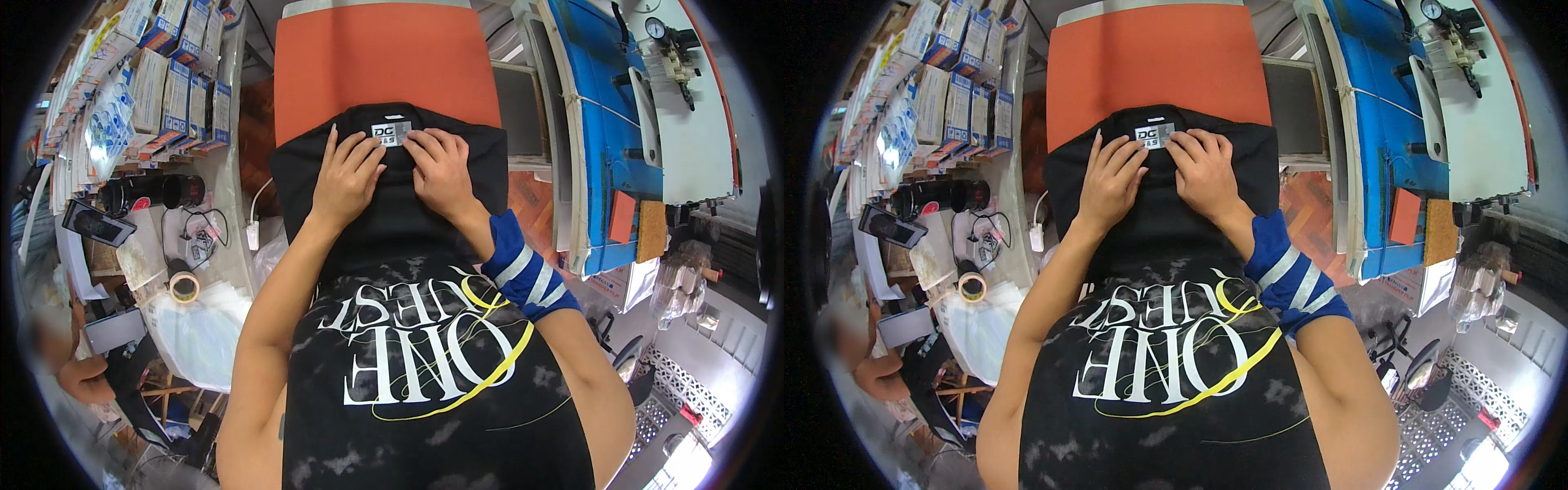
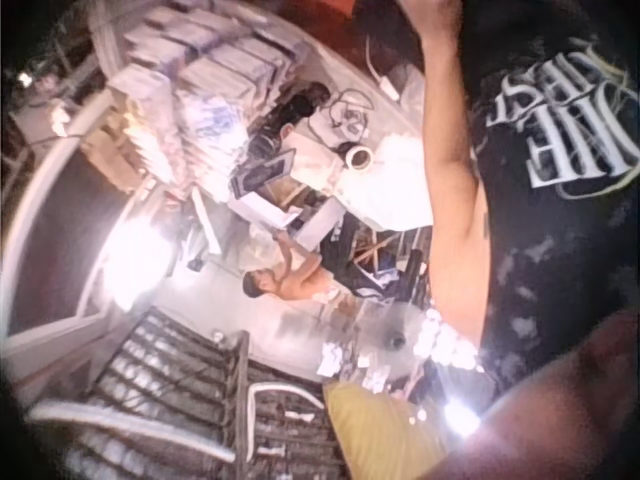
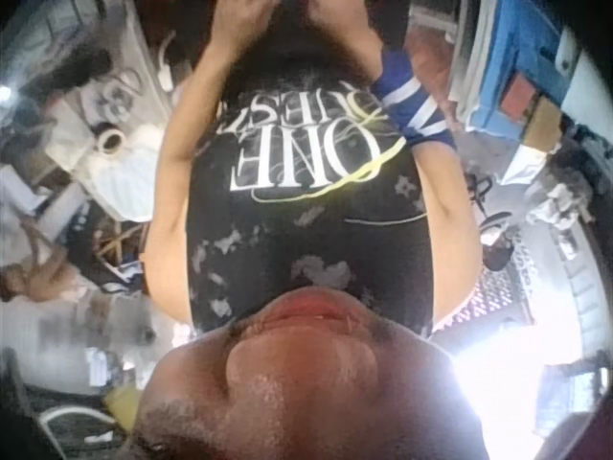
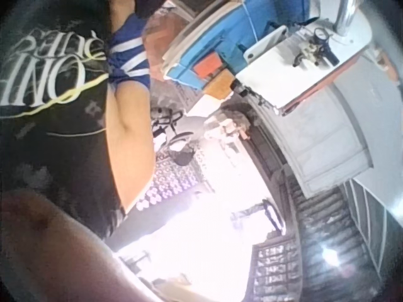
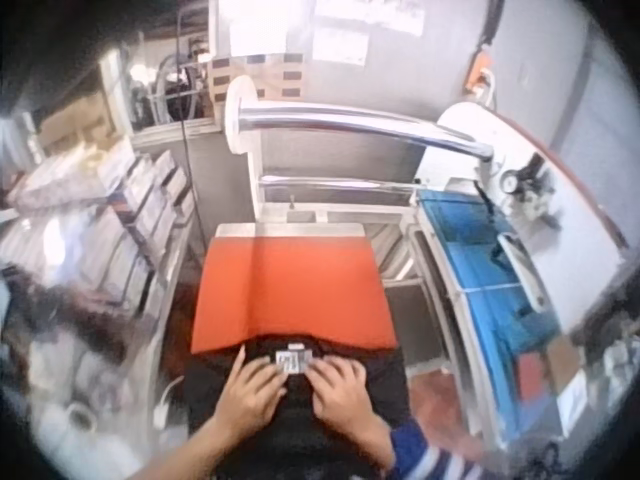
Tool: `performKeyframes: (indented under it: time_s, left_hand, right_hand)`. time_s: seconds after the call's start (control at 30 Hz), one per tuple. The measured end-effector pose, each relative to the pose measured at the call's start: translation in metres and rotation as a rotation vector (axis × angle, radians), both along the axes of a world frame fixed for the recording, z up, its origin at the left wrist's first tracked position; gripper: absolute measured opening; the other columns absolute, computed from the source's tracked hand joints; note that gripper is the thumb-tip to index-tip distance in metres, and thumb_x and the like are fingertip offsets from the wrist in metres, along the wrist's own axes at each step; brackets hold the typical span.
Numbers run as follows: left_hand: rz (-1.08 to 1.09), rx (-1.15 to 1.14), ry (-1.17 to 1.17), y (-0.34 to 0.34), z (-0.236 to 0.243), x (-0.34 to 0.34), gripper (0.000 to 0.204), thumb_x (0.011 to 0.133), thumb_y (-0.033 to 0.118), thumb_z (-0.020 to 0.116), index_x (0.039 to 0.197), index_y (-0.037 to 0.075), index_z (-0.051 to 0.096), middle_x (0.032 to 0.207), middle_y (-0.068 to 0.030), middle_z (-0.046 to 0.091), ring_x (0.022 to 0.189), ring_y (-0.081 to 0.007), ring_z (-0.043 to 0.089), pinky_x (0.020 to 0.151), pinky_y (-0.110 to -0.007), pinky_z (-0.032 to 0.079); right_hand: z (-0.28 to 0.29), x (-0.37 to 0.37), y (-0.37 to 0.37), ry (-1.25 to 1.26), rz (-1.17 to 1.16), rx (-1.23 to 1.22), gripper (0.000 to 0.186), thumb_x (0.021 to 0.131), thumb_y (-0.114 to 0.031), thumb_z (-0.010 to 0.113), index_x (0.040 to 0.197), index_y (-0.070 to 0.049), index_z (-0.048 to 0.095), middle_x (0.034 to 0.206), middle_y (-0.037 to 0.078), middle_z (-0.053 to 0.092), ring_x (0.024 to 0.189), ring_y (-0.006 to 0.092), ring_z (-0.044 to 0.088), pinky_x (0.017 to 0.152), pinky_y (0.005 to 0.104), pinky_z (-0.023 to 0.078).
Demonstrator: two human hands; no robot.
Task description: The person places black t-shirts on a heat press, aligns a car graphic transfer, and operates the press to apply the design. They repeat this process for multiple shirts, handling transfers and adjusting the shirts between cycles.
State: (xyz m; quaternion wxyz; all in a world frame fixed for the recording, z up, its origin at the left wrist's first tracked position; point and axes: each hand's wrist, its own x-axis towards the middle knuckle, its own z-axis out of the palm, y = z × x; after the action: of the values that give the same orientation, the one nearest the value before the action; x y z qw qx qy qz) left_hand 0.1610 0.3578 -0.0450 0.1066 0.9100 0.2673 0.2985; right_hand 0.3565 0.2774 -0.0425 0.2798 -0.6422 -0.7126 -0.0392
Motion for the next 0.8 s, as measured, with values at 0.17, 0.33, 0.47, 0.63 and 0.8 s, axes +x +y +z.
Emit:
performKeyframes:
  time_s: [0.17,0.33,0.47,0.63,0.8]
  left_hand:
    - [0.014,-0.012,-0.005,0.0010,-0.0012,0.0021,0.032,0.086,0.015,0.073,0.116,0.005,0.068,0.121,-0.0054,0.065,0.121,-0.0275,0.057,0.116,-0.057,0.033]
    - [0.023,-0.037,-0.016,0.0003,0.0002,0.0015,0.032,0.086,0.014,0.072,0.117,0.005,0.069,0.122,-0.0058,0.065,0.121,-0.0282,0.057,0.116,-0.056,0.033]
    - [0.028,-0.036,-0.019,0.0012,-0.0013,0.0017,0.031,0.086,0.015,0.073,0.115,0.005,0.069,0.121,-0.0055,0.065,0.120,-0.0279,0.057,0.116,-0.057,0.034]
    - [0.025,-0.044,-0.025,0.0020,-0.0001,0.0012,0.031,0.086,0.015,0.073,0.114,0.005,0.069,0.121,-0.0057,0.065,0.120,-0.0281,0.058,0.116,-0.057,0.035]
    - [0.026,-0.084,-0.027,0.0013,0.0009,0.0010,0.031,0.087,0.013,0.072,0.117,0.006,0.070,0.123,-0.0068,0.067,0.122,-0.0295,0.058,0.117,-0.056,0.033]
  right_hand:
    - [0.0012,0.0003,0.0004,-0.001,0.001,-0.016,0.046,0.072,-0.004,0.068,0.117,-0.008,0.069,0.125,0.004,0.066,0.119,0.0277,0.056,0.102,0.0472,0.038]
    - [0.0018,-0.0002,0.0009,-0.003,-0.005,-0.028,0.047,0.072,-0.004,0.068,0.119,-0.009,0.069,0.126,0.003,0.065,0.119,0.0275,0.056,0.102,0.0470,0.038]
    - [0.0012,-0.0004,0.0015,-0.007,-0.003,-0.031,0.047,0.073,-0.004,0.067,0.119,-0.009,0.069,0.126,0.003,0.065,0.119,0.0274,0.056,0.103,0.0470,0.038]
    - [0.0012,-0.0003,0.0009,-0.018,-0.008,-0.038,0.043,0.075,-0.007,0.068,0.118,-0.009,0.069,0.126,0.004,0.065,0.119,0.0273,0.056,0.102,0.0482,0.038]
    - [0.0025,-0.0010,0.0010,-0.008,-0.009,-0.050,0.047,0.072,-0.003,0.067,0.119,-0.009,0.069,0.127,0.004,0.065,0.120,0.0277,0.056,0.103,0.0470,0.037]
